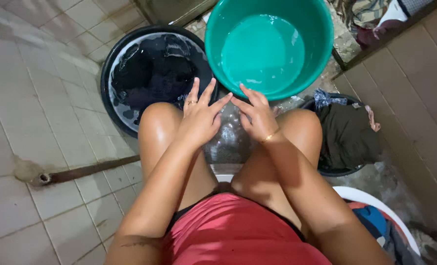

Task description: The person empties water from a basin onto the floor, then scrubs and wrings clothes by hand in soapy water inside a wash tub before placing them into the empty basin.

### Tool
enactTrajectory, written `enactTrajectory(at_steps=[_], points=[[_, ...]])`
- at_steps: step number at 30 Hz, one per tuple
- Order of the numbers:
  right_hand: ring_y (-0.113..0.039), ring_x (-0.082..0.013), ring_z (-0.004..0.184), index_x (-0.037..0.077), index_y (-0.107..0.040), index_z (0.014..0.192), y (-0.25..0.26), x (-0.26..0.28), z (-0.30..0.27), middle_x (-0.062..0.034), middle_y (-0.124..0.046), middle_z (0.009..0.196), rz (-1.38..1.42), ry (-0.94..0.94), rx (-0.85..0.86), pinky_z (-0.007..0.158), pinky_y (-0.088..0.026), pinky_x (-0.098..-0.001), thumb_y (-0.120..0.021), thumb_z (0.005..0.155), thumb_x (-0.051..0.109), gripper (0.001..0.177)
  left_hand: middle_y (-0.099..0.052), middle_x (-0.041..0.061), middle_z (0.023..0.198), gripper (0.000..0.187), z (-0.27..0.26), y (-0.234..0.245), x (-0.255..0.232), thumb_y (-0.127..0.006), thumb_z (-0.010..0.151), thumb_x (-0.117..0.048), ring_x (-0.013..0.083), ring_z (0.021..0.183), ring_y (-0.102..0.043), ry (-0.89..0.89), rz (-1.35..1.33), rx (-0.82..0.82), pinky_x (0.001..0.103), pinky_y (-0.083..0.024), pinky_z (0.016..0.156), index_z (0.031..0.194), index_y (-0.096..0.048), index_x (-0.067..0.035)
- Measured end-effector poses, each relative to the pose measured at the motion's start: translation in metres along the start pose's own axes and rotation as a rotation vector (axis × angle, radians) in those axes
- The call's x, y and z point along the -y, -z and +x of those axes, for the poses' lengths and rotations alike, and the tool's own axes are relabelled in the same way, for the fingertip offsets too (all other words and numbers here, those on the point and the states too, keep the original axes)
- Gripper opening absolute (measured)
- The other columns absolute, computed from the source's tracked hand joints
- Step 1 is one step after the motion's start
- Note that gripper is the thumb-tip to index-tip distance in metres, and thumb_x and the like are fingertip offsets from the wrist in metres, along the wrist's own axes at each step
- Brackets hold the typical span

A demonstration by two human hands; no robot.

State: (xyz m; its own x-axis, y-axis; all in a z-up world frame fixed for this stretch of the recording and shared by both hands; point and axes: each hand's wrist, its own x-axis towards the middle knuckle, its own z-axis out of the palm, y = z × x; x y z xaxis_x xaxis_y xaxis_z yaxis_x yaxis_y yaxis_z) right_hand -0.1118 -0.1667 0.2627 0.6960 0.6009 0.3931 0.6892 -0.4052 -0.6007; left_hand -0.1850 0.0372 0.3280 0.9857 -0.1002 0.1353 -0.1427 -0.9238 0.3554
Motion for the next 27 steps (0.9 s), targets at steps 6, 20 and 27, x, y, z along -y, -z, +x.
enactTrajectory(at_steps=[6,20,27], points=[[-0.049,-0.0459,0.132,0.021,-0.06,0.147,-0.01,-0.002,0.004,-0.0233,-0.045,0.157,0.095,-0.051,0.094,0.116,-0.039,-0.0512,-0.066,0.084,-0.002,0.068,-0.034,0.016,0.166,0.057,0.004,-0.009,0.016,-0.071,0.087,-0.018,0.0504,0.154,-0.019,0.049,0.032,-0.029,0.062,-0.025,0.121,0.143,-0.062,-0.024],[-0.054,-0.0419,0.132,0.022,-0.055,0.151,-0.02,0.01,0.012,-0.0219,-0.051,0.154,0.088,-0.108,0.09,0.114,-0.042,-0.0488,-0.062,0.081,-0.001,0.074,-0.032,0.015,0.164,0.054,-0.019,-0.005,0.05,-0.068,0.085,-0.018,0.0508,0.151,-0.018,0.087,-0.042,0.048,0.062,-0.025,0.118,0.136,-0.068,-0.036],[-0.055,-0.0436,0.129,0.018,-0.056,0.15,-0.014,0.003,0.013,-0.0223,-0.053,0.151,0.075,-0.107,0.124,0.112,-0.042,-0.0475,-0.063,0.083,-0.001,0.07,-0.038,0.016,0.161,0.047,-0.029,0.019,0.039,-0.067,0.091,-0.018,0.0494,0.151,-0.023,0.049,-0.194,-0.104,0.06,-0.03,0.118,0.137,-0.068,-0.029]])
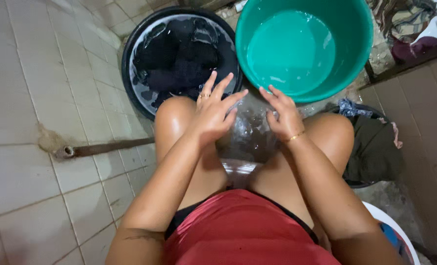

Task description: The person empties water from a basin onto the floor, then scrubs and wrings clothes by hand in soapy water inside a wash tub before placing them into the empty basin.

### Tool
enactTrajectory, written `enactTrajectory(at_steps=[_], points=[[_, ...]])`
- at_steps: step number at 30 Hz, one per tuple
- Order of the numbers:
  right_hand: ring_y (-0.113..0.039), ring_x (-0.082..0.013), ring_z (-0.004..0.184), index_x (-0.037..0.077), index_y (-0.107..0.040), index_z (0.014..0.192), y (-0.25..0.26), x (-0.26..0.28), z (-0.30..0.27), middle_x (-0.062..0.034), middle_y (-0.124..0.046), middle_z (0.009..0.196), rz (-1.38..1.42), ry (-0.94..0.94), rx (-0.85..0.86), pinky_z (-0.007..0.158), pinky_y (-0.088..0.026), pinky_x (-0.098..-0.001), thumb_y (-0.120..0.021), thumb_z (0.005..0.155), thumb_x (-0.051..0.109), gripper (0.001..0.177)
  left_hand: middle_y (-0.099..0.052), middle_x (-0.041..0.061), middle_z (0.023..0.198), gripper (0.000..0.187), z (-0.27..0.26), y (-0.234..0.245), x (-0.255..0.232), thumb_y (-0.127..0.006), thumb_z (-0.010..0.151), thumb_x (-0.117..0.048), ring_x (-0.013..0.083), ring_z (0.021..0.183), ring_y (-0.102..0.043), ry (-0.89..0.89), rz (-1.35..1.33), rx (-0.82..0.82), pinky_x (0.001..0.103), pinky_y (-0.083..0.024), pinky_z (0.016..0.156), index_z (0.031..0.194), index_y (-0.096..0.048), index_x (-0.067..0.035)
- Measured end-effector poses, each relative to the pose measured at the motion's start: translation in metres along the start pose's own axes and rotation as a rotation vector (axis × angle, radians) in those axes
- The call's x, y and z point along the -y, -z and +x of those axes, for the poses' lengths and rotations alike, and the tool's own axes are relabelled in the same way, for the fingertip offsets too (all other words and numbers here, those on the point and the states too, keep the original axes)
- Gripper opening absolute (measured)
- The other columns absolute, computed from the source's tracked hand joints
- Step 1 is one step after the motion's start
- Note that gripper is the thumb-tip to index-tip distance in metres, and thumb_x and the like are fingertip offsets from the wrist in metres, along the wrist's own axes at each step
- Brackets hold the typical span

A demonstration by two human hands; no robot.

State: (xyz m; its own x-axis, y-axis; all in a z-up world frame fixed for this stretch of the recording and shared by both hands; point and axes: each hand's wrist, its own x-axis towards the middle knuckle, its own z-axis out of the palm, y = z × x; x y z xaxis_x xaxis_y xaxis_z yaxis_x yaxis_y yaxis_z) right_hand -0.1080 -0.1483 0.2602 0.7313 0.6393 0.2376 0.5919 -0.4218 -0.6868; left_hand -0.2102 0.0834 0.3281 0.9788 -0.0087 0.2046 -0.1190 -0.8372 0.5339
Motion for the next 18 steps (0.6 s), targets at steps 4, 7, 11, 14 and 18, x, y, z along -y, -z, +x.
enactTrajectory(at_steps=[4,7,11,14,18], points=[[-0.055,-0.0416,0.13,0.017,-0.057,0.149,0.001,0.007,-0.003,-0.0212,-0.056,0.148,-0.004,0.01,-0.036,0.111,-0.045,-0.0469,-0.064,0.088,-0.001,0.065,-0.042,0.014,0.159,0.043,-0.009,0.001,-0.007,-0.068,0.092,-0.016,0.0482,0.152,-0.027,-0.042,-0.043,-0.06,0.059,-0.029,0.121,0.134,-0.069,-0.027],[-0.058,-0.0387,0.128,0.018,-0.058,0.146,0.006,0.012,-0.004,-0.0215,-0.056,0.146,0.121,-0.053,-0.017,0.099,-0.054,-0.0398,-0.061,0.088,-0.002,0.062,-0.045,0.013,0.156,0.04,-0.01,-0.002,-0.009,-0.069,0.091,-0.017,0.0481,0.149,-0.029,-0.049,-0.048,-0.05,0.059,-0.03,0.119,0.129,-0.071,-0.027],[-0.061,-0.037,0.125,0.017,-0.06,0.144,0.01,0.009,-0.008,-0.0208,-0.058,0.143,0.102,-0.073,-0.014,0.092,-0.057,-0.0384,-0.061,0.09,-0.002,0.057,-0.046,0.013,0.156,0.04,-0.009,-0.009,-0.008,-0.069,0.091,-0.017,0.0476,0.149,-0.03,-0.05,-0.046,-0.023,0.058,-0.031,0.119,0.13,-0.071,-0.027],[-0.061,-0.0376,0.126,0.016,-0.061,0.144,0.008,0.006,-0.009,-0.0201,-0.059,0.142,0.088,-0.025,-0.032,0.096,-0.057,-0.0393,-0.062,0.091,-0.001,0.056,-0.046,0.013,0.155,0.041,-0.009,-0.014,-0.008,-0.069,0.089,-0.017,0.0474,0.148,-0.03,-0.06,-0.012,-0.013,0.058,-0.031,0.118,0.128,-0.072,-0.028],[-0.063,-0.0353,0.124,0.015,-0.062,0.141,0.011,0.013,-0.012,-0.0182,-0.06,0.14,0.13,-0.065,-0.018,0.089,-0.06,-0.0366,-0.061,0.092,-0.002,0.052,-0.046,0.012,0.155,0.04,-0.01,-0.011,-0.012,-0.068,0.09,-0.017,0.0472,0.148,-0.029,-0.035,-0.018,0.018,0.059,-0.031,0.117,0.128,-0.071,-0.028]])
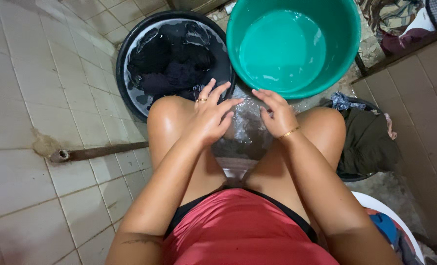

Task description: The person empties water from a basin onto the floor, then scrubs and wrings clothes by hand in soapy water inside a wash tub before placing them into the empty basin.

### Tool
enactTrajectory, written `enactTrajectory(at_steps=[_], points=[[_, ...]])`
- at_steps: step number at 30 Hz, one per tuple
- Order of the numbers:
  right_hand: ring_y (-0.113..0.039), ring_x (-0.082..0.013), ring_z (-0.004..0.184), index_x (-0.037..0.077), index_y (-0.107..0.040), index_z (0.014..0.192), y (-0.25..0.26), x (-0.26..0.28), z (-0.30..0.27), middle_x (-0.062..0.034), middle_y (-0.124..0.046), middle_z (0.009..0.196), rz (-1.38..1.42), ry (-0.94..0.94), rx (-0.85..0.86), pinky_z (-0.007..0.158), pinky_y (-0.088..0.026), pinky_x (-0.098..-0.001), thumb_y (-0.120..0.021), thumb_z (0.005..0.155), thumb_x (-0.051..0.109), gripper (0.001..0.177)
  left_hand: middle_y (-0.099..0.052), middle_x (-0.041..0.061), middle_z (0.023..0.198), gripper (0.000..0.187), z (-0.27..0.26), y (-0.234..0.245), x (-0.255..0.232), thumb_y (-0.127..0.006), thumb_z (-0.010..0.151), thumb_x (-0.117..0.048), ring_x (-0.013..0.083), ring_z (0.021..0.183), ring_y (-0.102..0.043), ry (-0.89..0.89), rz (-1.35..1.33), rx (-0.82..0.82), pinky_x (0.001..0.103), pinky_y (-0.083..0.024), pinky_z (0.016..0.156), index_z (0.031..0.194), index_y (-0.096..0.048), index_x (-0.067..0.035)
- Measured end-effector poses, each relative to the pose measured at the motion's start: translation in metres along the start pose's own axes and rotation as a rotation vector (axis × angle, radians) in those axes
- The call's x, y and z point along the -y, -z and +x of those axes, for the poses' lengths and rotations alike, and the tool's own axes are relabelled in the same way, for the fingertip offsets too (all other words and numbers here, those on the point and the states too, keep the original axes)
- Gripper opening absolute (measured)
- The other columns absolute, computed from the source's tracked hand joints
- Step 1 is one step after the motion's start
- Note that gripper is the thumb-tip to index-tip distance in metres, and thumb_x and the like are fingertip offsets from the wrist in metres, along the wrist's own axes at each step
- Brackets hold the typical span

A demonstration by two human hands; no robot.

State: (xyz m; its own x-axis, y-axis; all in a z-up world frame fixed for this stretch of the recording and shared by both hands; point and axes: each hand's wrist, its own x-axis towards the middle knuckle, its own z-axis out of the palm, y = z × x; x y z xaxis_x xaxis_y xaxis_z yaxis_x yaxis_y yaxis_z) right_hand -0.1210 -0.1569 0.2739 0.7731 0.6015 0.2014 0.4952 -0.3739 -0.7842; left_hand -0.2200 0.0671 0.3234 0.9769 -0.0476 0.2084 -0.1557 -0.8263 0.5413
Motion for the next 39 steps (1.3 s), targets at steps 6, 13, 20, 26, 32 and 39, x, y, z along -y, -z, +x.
enactTrajectory(at_steps=[6,13,20,26,32,39], points=[[-0.064,-0.03,0.121,0.014,-0.063,0.139,0.003,0.005,0.004,-0.0163,-0.061,0.138,0.069,-0.003,-0.018,0.085,-0.061,-0.0332,-0.059,0.094,-0.003,0.049,-0.046,0.012,0.155,0.04,0.001,0.001,-0.002,-0.068,0.091,-0.017,0.0454,0.148,-0.03,0.013,-0.006,0.023,0.059,-0.03,0.118,0.129,-0.071,-0.026],[-0.067,-0.0274,0.118,0.015,-0.064,0.139,0.005,0.004,0.0,-0.0137,-0.063,0.138,0.088,-0.054,-0.015,0.083,-0.06,-0.0325,-0.06,0.093,-0.003,0.05,-0.046,0.012,0.155,0.041,0.005,-0.007,0.001,-0.069,0.09,-0.018,0.0471,0.148,-0.031,-0.01,0.007,0.034,0.059,-0.031,0.117,0.13,-0.071,-0.026],[-0.07,-0.0205,0.104,0.015,-0.065,0.137,0.001,0.004,0.001,-0.0112,-0.064,0.135,0.136,-0.108,-0.026,0.081,-0.06,-0.0297,-0.06,0.094,-0.002,0.047,-0.047,0.011,0.155,0.042,0.001,-0.006,0.0,-0.069,0.088,-0.017,0.0462,0.148,-0.032,0.008,-0.015,0.029,0.06,-0.033,0.116,0.129,-0.071,-0.027],[-0.07,-0.0203,0.104,0.015,-0.066,0.137,0.0,0.002,-0.001,-0.0112,-0.064,0.135,0.148,-0.108,-0.032,0.082,-0.059,-0.0301,-0.06,0.095,-0.002,0.046,-0.048,0.012,0.154,0.041,0.003,-0.006,-0.002,-0.069,0.089,-0.016,0.0466,0.147,-0.033,0.003,-0.02,0.021,0.059,-0.032,0.116,0.128,-0.071,-0.027],[-0.069,-0.023,0.105,0.015,-0.067,0.135,0.005,0.003,0.002,-0.0126,-0.065,0.132,0.093,-0.102,-0.023,0.081,-0.059,-0.0303,-0.061,0.094,-0.001,0.044,-0.048,0.011,0.153,0.043,0.006,-0.005,0.0,-0.069,0.088,-0.017,0.0464,0.146,-0.033,-0.011,-0.024,0.039,0.058,-0.032,0.118,0.13,-0.071,-0.028],[-0.069,-0.0259,0.11,0.019,-0.068,0.133,0.003,0.001,-0.004,-0.0111,-0.066,0.131,0.11,-0.168,0.015,0.083,-0.06,-0.0322,-0.06,0.094,0.002,0.043,-0.046,0.01,0.156,0.044,0.004,-0.008,0.002,-0.069,0.09,-0.018,0.0445,0.149,-0.032,-0.005,0.023,0.071,0.059,-0.032,0.118,0.132,-0.069,-0.028]])
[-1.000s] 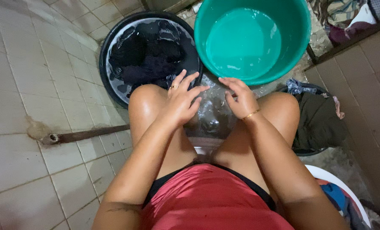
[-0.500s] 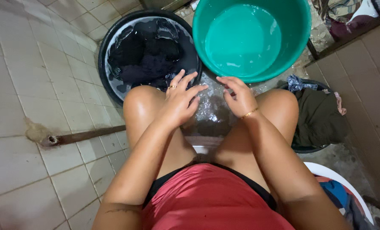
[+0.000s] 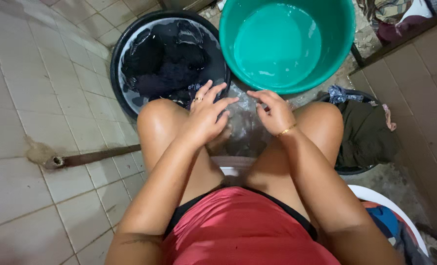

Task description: The person empties water from a basin onto the floor, then scrubs and wrings clothes by hand in soapy water inside a wash tub before placing them into the empty basin.

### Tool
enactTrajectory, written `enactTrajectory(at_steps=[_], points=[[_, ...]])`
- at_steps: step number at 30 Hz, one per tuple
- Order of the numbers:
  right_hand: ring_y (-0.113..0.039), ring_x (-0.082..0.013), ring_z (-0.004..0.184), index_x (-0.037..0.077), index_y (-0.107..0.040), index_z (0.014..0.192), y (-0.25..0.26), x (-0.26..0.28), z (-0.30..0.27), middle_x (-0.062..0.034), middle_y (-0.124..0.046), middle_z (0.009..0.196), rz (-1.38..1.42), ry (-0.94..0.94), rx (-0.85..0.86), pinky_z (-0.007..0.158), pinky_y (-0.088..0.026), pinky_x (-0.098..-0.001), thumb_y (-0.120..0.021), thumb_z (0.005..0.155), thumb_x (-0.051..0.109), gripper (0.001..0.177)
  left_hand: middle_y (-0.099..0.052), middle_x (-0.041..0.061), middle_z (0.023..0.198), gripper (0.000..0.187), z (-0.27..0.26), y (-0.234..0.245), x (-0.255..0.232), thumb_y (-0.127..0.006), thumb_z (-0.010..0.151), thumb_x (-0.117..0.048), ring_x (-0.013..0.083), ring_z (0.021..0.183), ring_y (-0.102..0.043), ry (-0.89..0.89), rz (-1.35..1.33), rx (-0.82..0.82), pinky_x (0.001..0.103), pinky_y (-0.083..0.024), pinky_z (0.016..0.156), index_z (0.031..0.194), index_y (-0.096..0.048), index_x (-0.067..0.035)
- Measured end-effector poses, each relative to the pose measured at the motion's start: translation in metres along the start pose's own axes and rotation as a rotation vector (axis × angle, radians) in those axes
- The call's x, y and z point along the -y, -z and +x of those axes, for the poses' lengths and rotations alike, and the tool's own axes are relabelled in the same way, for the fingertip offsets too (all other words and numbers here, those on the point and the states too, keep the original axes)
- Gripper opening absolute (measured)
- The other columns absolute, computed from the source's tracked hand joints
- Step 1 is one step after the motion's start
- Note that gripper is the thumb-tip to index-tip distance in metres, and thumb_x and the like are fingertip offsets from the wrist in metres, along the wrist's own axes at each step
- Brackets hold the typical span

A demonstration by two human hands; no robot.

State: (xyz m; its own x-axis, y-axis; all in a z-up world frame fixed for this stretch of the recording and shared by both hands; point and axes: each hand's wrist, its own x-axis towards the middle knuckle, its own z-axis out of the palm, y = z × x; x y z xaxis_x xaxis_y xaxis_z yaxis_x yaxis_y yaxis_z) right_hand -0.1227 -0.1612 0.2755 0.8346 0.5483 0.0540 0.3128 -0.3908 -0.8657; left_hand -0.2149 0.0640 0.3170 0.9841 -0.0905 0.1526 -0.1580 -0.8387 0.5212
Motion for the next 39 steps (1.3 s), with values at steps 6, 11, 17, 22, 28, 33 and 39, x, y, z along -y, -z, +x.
enactTrajectory(at_steps=[6,11,17,22,28,33,39], points=[[-0.054,-0.0377,0.131,0.016,-0.064,0.141,-0.002,-0.009,0.006,-0.0154,-0.061,0.144,-0.191,0.277,-0.005,0.113,-0.042,-0.0465,-0.069,0.088,0.007,0.054,-0.043,0.014,0.156,0.052,0.004,-0.008,0.012,-0.072,0.086,-0.022,0.0462,0.147,-0.028,0.075,0.07,0.04,0.059,-0.033,0.114,0.137,-0.065,-0.026],[-0.052,-0.0412,0.133,0.014,-0.061,0.143,-0.008,-0.011,0.009,-0.0181,-0.055,0.149,-0.219,0.268,0.067,0.114,-0.039,-0.0481,-0.07,0.087,0.013,0.057,-0.04,0.016,0.157,0.056,0.008,-0.015,0.018,-0.071,0.086,-0.024,0.0463,0.148,-0.026,0.096,0.099,0.116,0.06,-0.031,0.113,0.141,-0.062,-0.027],[-0.045,-0.0443,0.139,0.01,-0.052,0.15,-0.029,0.008,0.023,-0.0199,-0.046,0.158,-0.281,0.323,0.177,0.118,-0.034,-0.0506,-0.07,0.093,0.022,0.061,-0.037,0.017,0.159,0.059,0.007,0.002,0.027,-0.07,0.085,-0.026,0.0485,0.148,-0.024,0.081,0.091,0.125,0.059,-0.029,0.115,0.143,-0.06,-0.024],[-0.042,-0.0449,0.141,0.012,-0.049,0.152,-0.048,0.029,0.064,-0.0199,-0.044,0.158,-0.313,0.359,0.256,0.118,-0.032,-0.0526,-0.071,0.092,0.024,0.065,-0.038,0.017,0.159,0.056,0.013,0.054,0.054,-0.071,0.083,-0.025,0.0485,0.147,-0.027,0.123,0.116,0.041,0.059,-0.029,0.115,0.139,-0.065,-0.027],[-0.042,-0.0459,0.14,0.018,-0.049,0.153,-0.105,-0.012,0.133,-0.0201,-0.043,0.16,-0.414,0.366,0.351,0.119,-0.033,-0.0509,-0.071,0.089,0.027,0.068,-0.045,0.014,0.158,0.053,0.007,0.087,0.149,-0.076,0.083,-0.024,0.048,0.147,-0.03,0.269,0.089,-0.177,0.058,-0.032,0.116,0.136,-0.067,-0.029],[-0.037,-0.0481,0.138,0.02,-0.045,0.15,-0.181,-0.075,0.176,-0.0254,-0.035,0.157,-0.733,0.171,0.672,0.113,-0.031,-0.0517,-0.071,0.085,0.039,0.073,-0.054,0.015,0.149,0.051,-0.022,0.02,0.266,-0.076,0.083,-0.023,0.0442,0.139,-0.043,0.482,0.036,-0.097,0.051,-0.038,0.112,0.133,-0.069,-0.028],[-0.036,-0.0394,0.149,0.023,-0.043,0.155,-0.259,-0.122,0.203,-0.0174,-0.034,0.164,-0.733,-0.148,0.94,0.125,-0.032,-0.0447,-0.066,0.093,0.039,0.068,-0.061,0.012,0.146,0.054,-0.061,-0.124,0.368,-0.073,0.084,-0.029,0.0295,0.135,-0.059,0.804,-0.487,0.35,0.038,-0.047,0.113,0.138,-0.063,-0.031]])
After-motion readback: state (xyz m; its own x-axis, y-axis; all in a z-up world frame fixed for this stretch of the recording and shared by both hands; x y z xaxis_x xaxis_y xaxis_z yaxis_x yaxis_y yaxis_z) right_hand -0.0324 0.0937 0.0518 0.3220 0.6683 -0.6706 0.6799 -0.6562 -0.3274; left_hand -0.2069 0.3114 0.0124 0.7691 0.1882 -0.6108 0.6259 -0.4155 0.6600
